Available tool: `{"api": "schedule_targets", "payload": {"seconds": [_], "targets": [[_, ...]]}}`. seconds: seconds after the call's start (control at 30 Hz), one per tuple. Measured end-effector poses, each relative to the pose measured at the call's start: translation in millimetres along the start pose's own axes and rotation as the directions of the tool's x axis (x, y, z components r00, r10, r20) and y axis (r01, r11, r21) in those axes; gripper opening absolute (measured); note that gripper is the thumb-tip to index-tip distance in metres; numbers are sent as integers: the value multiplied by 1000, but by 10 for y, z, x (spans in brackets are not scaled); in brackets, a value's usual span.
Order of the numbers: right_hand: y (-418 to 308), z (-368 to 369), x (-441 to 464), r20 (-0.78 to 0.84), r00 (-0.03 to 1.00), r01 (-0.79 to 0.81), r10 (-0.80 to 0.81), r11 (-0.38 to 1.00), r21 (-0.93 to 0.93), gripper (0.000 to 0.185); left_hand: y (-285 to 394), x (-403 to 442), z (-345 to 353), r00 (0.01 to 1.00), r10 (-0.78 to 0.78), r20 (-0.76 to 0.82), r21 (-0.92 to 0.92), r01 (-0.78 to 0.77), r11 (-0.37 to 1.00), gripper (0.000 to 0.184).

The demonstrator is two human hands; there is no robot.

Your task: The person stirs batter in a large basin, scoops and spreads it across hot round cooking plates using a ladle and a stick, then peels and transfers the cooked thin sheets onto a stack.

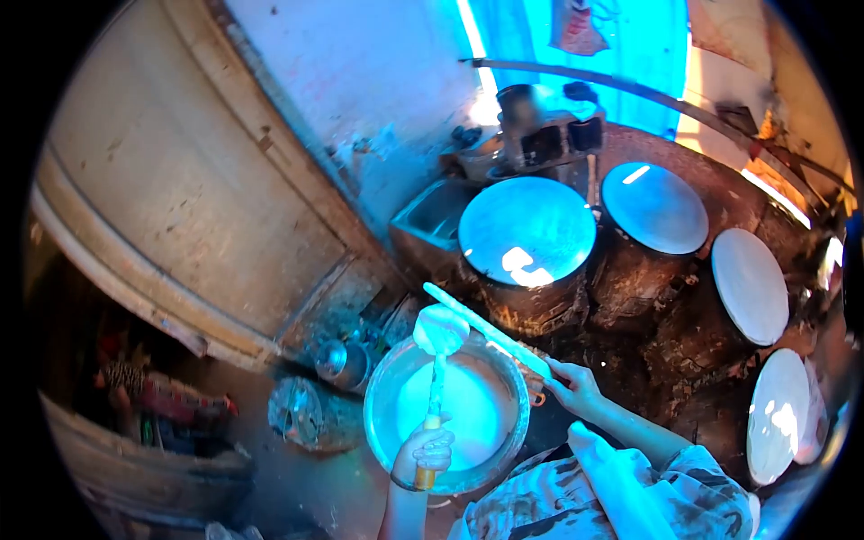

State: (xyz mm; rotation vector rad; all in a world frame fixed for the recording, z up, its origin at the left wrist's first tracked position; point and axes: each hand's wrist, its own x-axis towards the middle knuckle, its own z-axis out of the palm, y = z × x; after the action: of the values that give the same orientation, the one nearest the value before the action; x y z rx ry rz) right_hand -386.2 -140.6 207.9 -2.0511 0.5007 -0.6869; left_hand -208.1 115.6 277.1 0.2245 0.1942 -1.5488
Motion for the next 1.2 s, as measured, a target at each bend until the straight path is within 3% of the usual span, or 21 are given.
{"api": "schedule_targets", "payload": {"seconds": [0.1,0.2,0.33,0.37,0.47,0.53,0.6,0.63,0.67,0.7,0.73,0.77,0.83,0.87,0.93,0.97,1.0,1.03,1.07,1.1,1.2], "targets": [[-56,-325,71,-102,995,-24,9,989,-146,23,174,434,370,992,-121,26,41,120,992,28],[59,-510,202,-326,944,-74,45,994,-79,20,327,982,703,972,-229,50,98,223,970,28],[179,-848,446,-379,901,-245,214,969,-36,40,363,1909,1076,965,-262,4,227,255,940,28],[379,-858,535,-462,886,-70,38,996,-51,46,390,2191,1028,954,-298,36,230,283,931,27],[678,-1071,750,-306,933,-225,188,970,-90,38,309,2901,1086,962,-272,29,375,242,895,28],[1051,-1039,885,-311,944,-146,106,984,-106,28,167,3326,1142,986,-138,-97,441,167,882,25],[1785,-741,1013,-236,859,-353,453,861,367,30,48,3746,1197,977,73,-202,621,70,781,24],[982,-1249,1218,-153,818,-548,554,832,82,33,25,3942,1141,975,121,-185,697,43,716,24],[1302,-1185,1241,-198,877,-461,438,884,-82,38,42,4148,1038,973,168,-160,767,15,642,24],[1378,-1212,1308,-191,866,-480,462,875,-59,38,104,4357,858,971,216,-100,830,-39,557,11],[1436,-1229,1367,-180,855,-499,486,866,-37,38,165,4463,820,970,218,-104,831,-36,555,11],[1494,-1235,1422,-178,855,-500,487,866,-31,38,225,4546,809,935,250,-252,753,27,657,6],[1596,-1204,1536,-243,854,-474,460,880,-2,37,562,4787,403,847,161,-507,533,161,831,26],[1628,-1152,1612,-247,851,-476,463,880,8,37,650,4848,331,844,162,-510,539,167,825,26],[1733,-956,1733,-305,852,-398,426,905,154,35,724,4865,235,806,561,-189,980,119,160,32],[2027,-693,1789,-479,862,-179,164,984,14,35,589,4826,557,746,635,-201,933,344,-108,45],[1870,-798,1796,-480,859,-188,176,982,24,35,659,4832,458,746,632,-210,928,355,-111,45],[1528,-1039,1864,-279,832,-367,479,854,370,34,808,4846,314,767,630,122,803,297,-517,44],[1333,-1137,1934,11,748,-523,663,579,625,34,943,4843,264,771,472,428,507,228,-831,44],[1413,-1021,1923,-77,750,-480,658,619,622,34,945,4826,423,803,569,175,559,395,-729,48],[1650,-571,1888,-257,766,-358,590,722,592,33,998,4798,475,784,599,166,602,401,-691,47]]}}
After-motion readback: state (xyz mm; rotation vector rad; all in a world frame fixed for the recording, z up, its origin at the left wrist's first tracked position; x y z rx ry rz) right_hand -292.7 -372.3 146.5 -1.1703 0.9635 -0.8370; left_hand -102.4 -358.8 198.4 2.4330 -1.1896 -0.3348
